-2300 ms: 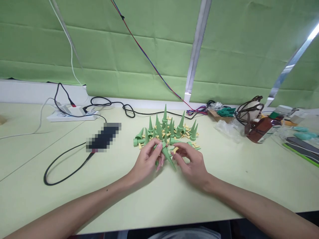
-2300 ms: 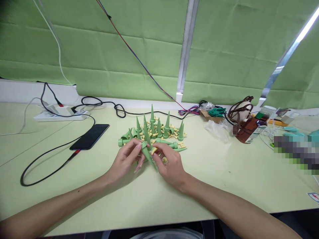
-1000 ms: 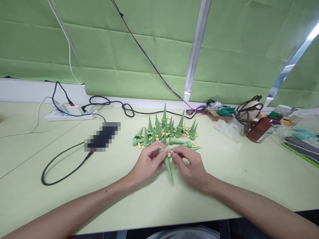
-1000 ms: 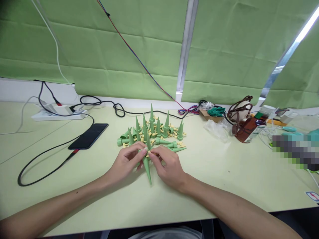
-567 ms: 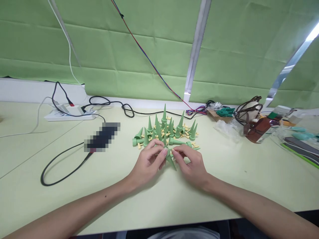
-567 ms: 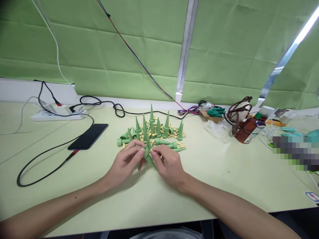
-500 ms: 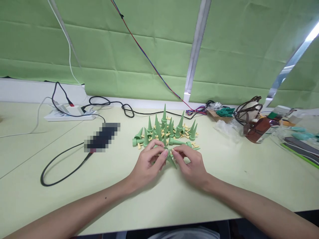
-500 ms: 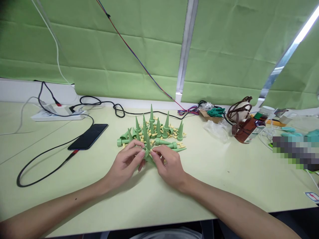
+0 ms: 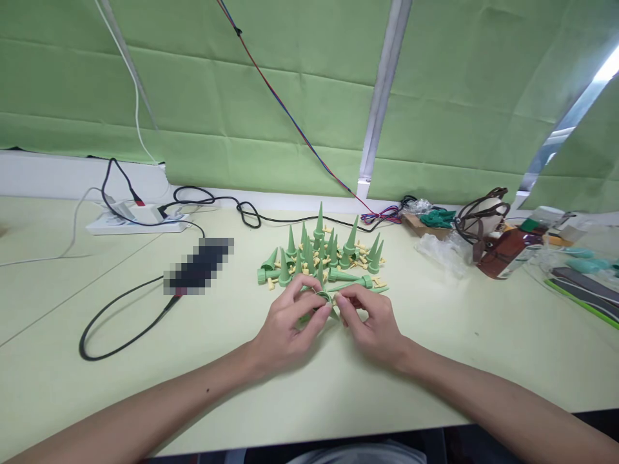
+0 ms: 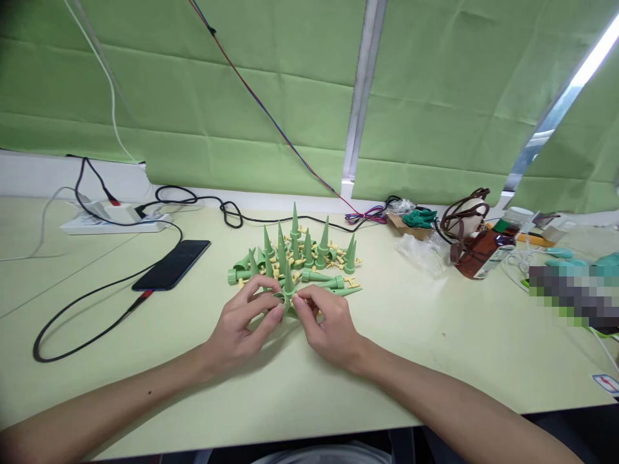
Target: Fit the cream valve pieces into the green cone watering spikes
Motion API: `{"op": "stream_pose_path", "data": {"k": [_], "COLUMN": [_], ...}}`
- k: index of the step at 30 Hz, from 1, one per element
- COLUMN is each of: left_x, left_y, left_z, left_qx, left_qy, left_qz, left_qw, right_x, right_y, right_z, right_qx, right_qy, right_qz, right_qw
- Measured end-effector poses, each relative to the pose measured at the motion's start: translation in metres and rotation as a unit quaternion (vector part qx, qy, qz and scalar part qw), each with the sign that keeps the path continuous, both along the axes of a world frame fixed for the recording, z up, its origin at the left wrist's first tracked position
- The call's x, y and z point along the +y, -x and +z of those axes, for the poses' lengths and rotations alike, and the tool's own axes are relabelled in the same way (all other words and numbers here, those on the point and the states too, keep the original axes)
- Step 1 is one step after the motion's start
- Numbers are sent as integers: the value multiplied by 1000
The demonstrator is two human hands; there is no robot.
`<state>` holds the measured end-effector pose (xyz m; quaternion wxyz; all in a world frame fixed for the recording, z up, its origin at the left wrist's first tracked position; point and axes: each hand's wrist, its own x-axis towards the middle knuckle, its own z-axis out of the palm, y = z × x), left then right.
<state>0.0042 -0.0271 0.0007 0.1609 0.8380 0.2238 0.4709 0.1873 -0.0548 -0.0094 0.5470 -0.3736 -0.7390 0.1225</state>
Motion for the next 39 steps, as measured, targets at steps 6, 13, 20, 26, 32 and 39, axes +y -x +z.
{"op": "stream_pose_path", "data": {"k": [6,13,20,26,32,39], "left_x": [0,-1,0,-1,-3,-4], "left_y": [0,0,-2,-1,0,-2], "left_z": [-2,-2,-6,-5,6,5], "left_qx": [10,10,-52,-119,-62,-51], "left_qy": [-33,-41,10,138,109,214], "left_qz": [-15,-19,-34,-89,-34,-59], "left_qw": [999,999,998,979,992,974], "right_x": [0,-1,-3,-4,-6,-7], "right_y": [-1,-1,0,0,0,-1], "right_z": [-2,-1,1,-1,-1,-1], "right_qx": [2,0,24,40,45,42], "right_qy": [20,12,17,5,-8,-14], "right_qz": [18,10,25,21,26,41], "right_qw": [1000,1000,999,999,999,998]}}
